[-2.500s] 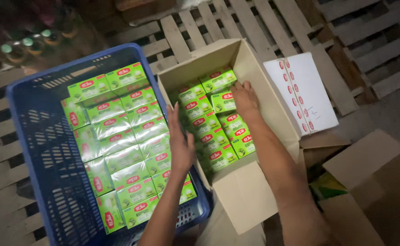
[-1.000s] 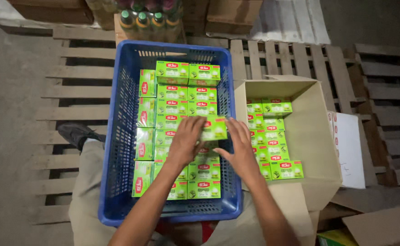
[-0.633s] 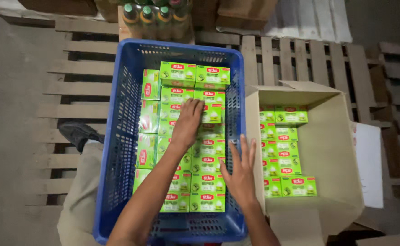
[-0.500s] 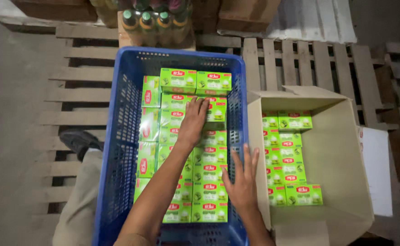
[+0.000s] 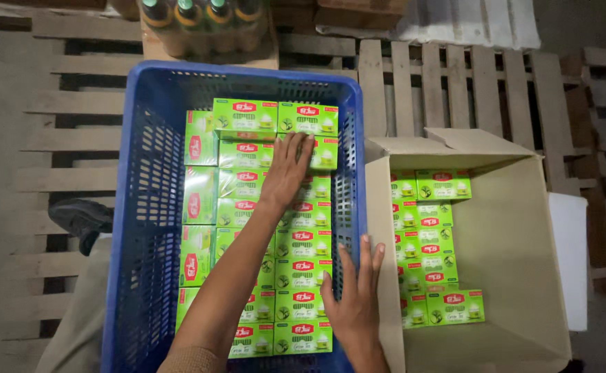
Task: The person transfers small green boxes from a cardboard box into a blue plastic basket, arranging them in neat rows. The person repeatedly picks up boxes and places them into the basket, organizing them by hand.
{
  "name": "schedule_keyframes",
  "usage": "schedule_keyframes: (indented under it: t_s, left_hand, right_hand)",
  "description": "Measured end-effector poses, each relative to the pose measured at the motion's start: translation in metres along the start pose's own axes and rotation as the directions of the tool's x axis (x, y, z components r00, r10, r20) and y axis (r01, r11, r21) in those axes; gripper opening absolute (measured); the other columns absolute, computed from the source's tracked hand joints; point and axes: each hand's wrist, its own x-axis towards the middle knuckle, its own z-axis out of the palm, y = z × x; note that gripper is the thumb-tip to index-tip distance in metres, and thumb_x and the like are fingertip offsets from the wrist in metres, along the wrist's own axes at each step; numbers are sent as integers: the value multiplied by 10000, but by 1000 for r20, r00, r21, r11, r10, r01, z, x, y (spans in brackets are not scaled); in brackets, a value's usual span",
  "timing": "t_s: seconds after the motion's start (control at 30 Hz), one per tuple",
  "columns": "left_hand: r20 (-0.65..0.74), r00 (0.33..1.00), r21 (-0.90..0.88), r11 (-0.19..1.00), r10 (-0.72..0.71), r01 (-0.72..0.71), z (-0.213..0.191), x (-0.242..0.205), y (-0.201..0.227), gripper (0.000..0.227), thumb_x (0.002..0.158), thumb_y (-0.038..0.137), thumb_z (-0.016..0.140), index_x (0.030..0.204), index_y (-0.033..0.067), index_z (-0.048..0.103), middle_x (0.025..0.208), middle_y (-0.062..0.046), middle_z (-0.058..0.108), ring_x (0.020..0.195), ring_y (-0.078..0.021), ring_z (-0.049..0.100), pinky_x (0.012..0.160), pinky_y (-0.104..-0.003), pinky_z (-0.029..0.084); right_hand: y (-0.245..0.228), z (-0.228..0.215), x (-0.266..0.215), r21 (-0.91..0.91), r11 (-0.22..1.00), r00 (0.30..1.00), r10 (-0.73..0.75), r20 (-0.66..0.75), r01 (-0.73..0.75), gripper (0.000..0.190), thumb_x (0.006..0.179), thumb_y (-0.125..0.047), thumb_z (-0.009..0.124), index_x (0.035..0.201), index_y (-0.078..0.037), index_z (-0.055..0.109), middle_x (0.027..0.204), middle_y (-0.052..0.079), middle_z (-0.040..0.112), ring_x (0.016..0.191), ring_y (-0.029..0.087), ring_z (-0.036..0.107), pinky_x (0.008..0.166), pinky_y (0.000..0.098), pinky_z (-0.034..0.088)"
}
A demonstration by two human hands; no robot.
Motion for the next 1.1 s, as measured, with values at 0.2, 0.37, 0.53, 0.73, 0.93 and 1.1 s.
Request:
schedule_keyframes:
  t_s: [0.2, 0.37, 0.53, 0.73, 0.93, 1.1]
  left_hand:
    - [160, 985, 152, 988, -56, 32, -3, 5, 2, 1042, 916, -129, 535, 1797, 80, 18, 1869, -179, 26, 1723, -402, 81, 1393, -489, 197]
    - [154, 979, 289, 954, -131, 82, 12, 8, 16, 879, 1032, 9, 483, 1800, 88, 61, 1869, -158, 53, 1721, -386, 89, 1396, -486, 178]
    - [151, 978, 308, 947, -145, 93, 15, 9, 18, 832, 1055, 30, 440, 1795, 73, 61, 1868, -167, 92, 1719, -390, 108, 1395, -486, 169]
    - [144, 980, 310, 947, -140, 90, 23, 9, 12, 822, 1070, 61, 447, 1795, 79, 61, 1868, -160, 83, 1722, -376, 98, 1396, -479, 172]
    - [151, 986, 126, 991, -66, 47, -29, -4, 21, 1243, 952, 798, 636, 1780, 45, 95, 1871, -134, 87, 1724, -352, 73, 1378, -543, 137]
    - [405, 914, -212, 974, 14, 79, -81, -94, 46, 1038, 1055, 326, 690, 1773, 29, 1, 1879, -170, -37, 1702, -495, 112, 1321, -643, 207]
  right_hand:
    - [-7, -5, 2, -12, 999, 998, 53, 37, -53, 582, 975, -215, 747, 1514, -104, 559, 1808, 255, 242, 1668, 624, 155, 1298, 733, 309]
    - [-10, -8, 3, -58, 997, 998, 45, 31, -44, 590, 980, -216, 743, 1527, -103, 553, 1809, 233, 255, 1674, 594, 184, 1298, 707, 339]
    - [-8, -5, 3, -72, 996, 998, 49, 37, -46, 620, 974, -219, 748, 1547, -107, 539, 1817, 221, 251, 1685, 571, 179, 1296, 670, 366]
    - [-11, -7, 4, -26, 998, 997, 50, 50, -49, 626, 994, -207, 725, 1576, -100, 521, 1838, 172, 190, 1705, 534, 144, 1213, 671, 471]
    - [-13, -12, 7, 14, 999, 998, -30, -61, 30, 532, 982, -154, 654, 1489, -8, 588, 1794, 238, 308, 1685, 515, 243, 1237, 630, 444]
    - [-7, -4, 5, -31, 994, 991, -103, -90, 101, 563, 934, -154, 644, 1473, 4, 600, 1744, 263, 386, 1661, 505, 283, 1268, 609, 410]
